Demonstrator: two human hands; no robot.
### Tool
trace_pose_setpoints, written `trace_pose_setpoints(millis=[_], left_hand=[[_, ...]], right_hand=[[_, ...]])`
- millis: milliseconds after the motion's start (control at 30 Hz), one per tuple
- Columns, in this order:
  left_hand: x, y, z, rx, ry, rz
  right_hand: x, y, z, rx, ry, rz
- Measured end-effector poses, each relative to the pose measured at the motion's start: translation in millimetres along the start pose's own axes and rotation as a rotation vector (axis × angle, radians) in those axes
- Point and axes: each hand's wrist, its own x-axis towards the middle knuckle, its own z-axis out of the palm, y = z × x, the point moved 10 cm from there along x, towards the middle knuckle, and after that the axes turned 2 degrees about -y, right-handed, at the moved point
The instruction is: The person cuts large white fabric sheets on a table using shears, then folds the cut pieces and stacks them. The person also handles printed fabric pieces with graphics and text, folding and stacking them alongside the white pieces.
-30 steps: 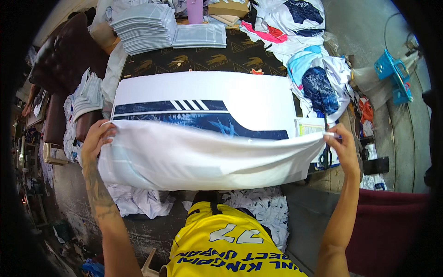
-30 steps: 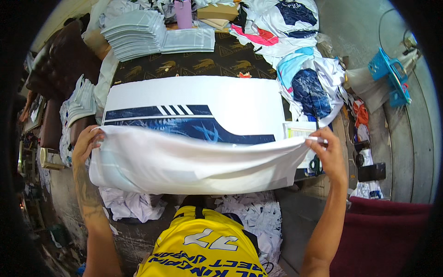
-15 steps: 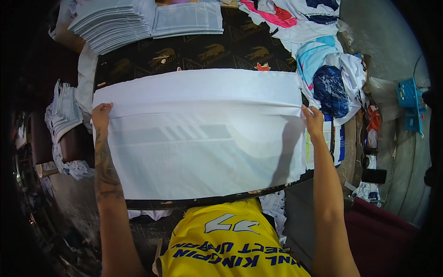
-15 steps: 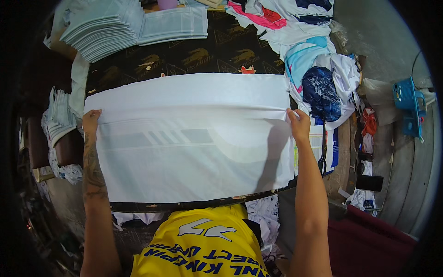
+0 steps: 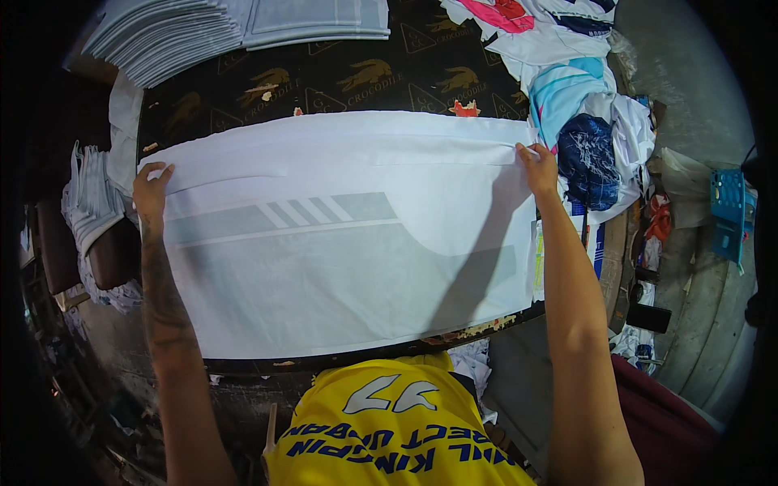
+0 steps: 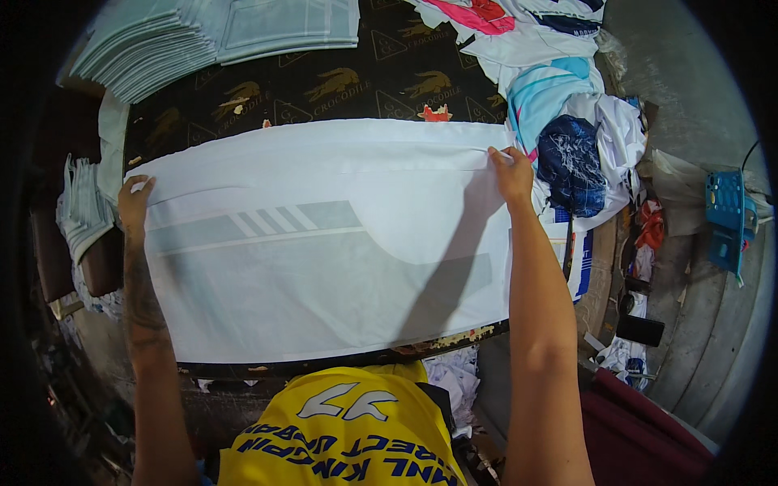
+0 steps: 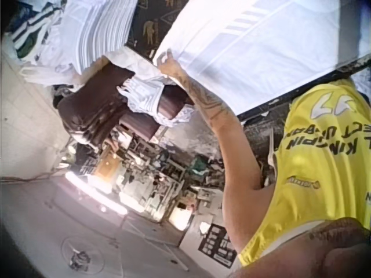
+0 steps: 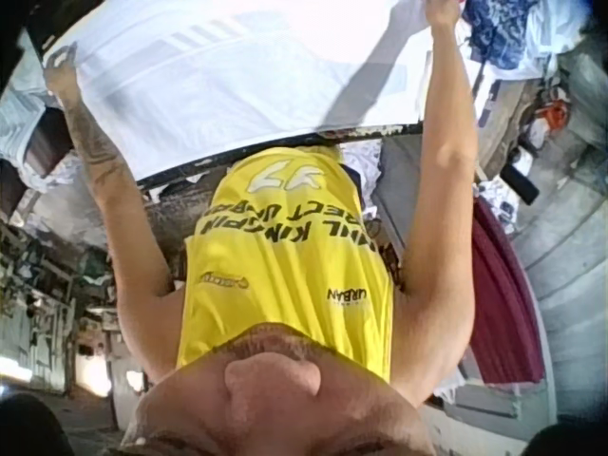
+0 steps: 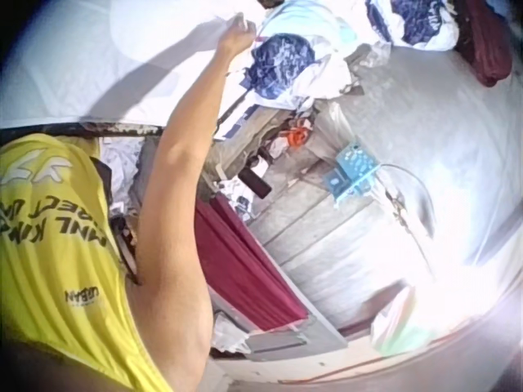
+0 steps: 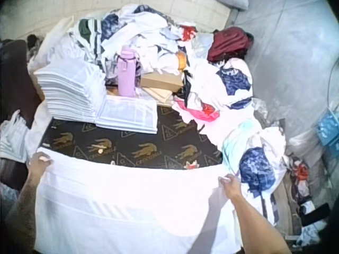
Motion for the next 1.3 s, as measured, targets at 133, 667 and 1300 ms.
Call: trace_pose_setpoints(millis=[133, 667, 1300], left_hand=[[-83.3, 81.0, 25.4, -0.236, -0.106, -0.022], [-380.7, 484.8, 162.4, -0.126, -0.542, 0.786], [-431.1, 49.5, -23.0, 0.448, -0.113, -0.191]], right_hand=[[-64.1, -29.3, -40.9, -0.093, 0.301, -0.478], [-305.8, 219.3, -29.9, 0.116, 0.005, 0.356], [-270.0, 243.1, -26.3, -0.019, -0.206, -0.109]])
